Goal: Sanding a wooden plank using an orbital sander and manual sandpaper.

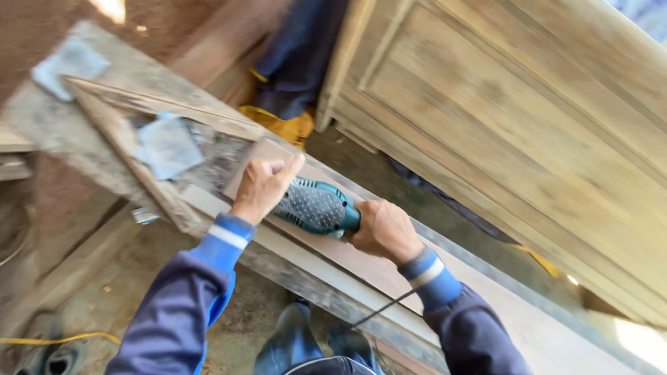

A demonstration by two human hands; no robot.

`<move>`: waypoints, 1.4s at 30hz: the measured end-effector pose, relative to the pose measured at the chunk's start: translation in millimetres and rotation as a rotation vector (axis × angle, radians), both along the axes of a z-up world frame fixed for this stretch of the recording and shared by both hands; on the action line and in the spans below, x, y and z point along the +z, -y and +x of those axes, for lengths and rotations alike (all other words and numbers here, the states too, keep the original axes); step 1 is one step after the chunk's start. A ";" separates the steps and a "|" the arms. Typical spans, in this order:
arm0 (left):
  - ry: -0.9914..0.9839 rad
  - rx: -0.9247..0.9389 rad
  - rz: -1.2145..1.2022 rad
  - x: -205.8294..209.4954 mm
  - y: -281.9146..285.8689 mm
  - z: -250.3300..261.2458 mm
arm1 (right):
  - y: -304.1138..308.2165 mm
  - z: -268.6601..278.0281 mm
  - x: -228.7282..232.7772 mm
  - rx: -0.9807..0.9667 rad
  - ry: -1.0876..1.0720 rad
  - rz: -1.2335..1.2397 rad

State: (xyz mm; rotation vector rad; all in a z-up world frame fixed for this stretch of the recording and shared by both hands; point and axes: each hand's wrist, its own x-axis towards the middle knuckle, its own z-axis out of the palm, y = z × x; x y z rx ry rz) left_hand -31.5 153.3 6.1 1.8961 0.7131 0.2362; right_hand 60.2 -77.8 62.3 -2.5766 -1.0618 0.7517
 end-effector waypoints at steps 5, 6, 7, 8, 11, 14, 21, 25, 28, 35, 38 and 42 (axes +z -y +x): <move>0.103 -0.271 -0.140 2.9 151.8 21.6 | 153.1 -9.6 31.5 -0.146 -0.044 -0.064; 0.152 -0.344 -0.152 -1.8 182.9 24.4 | 185.4 -13.1 33.5 -0.191 -0.055 -0.115; 0.150 -0.365 -0.156 -1.1 215.1 26.2 | 216.3 -16.4 35.6 -0.213 -0.057 -0.116; 0.126 -0.400 -0.219 -0.3 247.0 27.0 | 246.8 -20.6 37.6 -0.243 -0.045 -0.178; 0.047 -0.484 -0.315 -0.7 337.3 29.4 | 343.4 -31.7 29.9 -0.303 -0.027 -0.235; -0.057 -0.575 -0.350 -2.5 414.5 28.3 | 437.7 -40.1 1.8 -0.393 -0.108 -0.363; -0.187 -0.600 -0.357 -20.2 531.2 20.2 | 540.4 -42.2 -22.3 -0.480 -0.158 -0.553; -0.267 -0.542 -0.297 -14.4 555.7 25.7 | 558.6 -40.4 -38.5 -0.477 -0.163 -0.507; -0.272 -0.490 -0.183 -15.7 558.6 30.3 | 555.3 -39.6 -42.8 -0.462 -0.115 -0.504; -0.238 -0.525 -0.079 -13.7 529.8 34.5 | 534.4 -35.1 -55.6 -0.508 -0.198 -0.471; -0.241 -0.517 -0.084 -10.8 507.0 31.6 | 510.5 -33.8 -49.4 -0.473 -0.221 -0.469; -0.209 -0.483 -0.083 -19.1 482.6 29.2 | 476.4 -34.8 -38.0 -0.454 -0.206 -0.436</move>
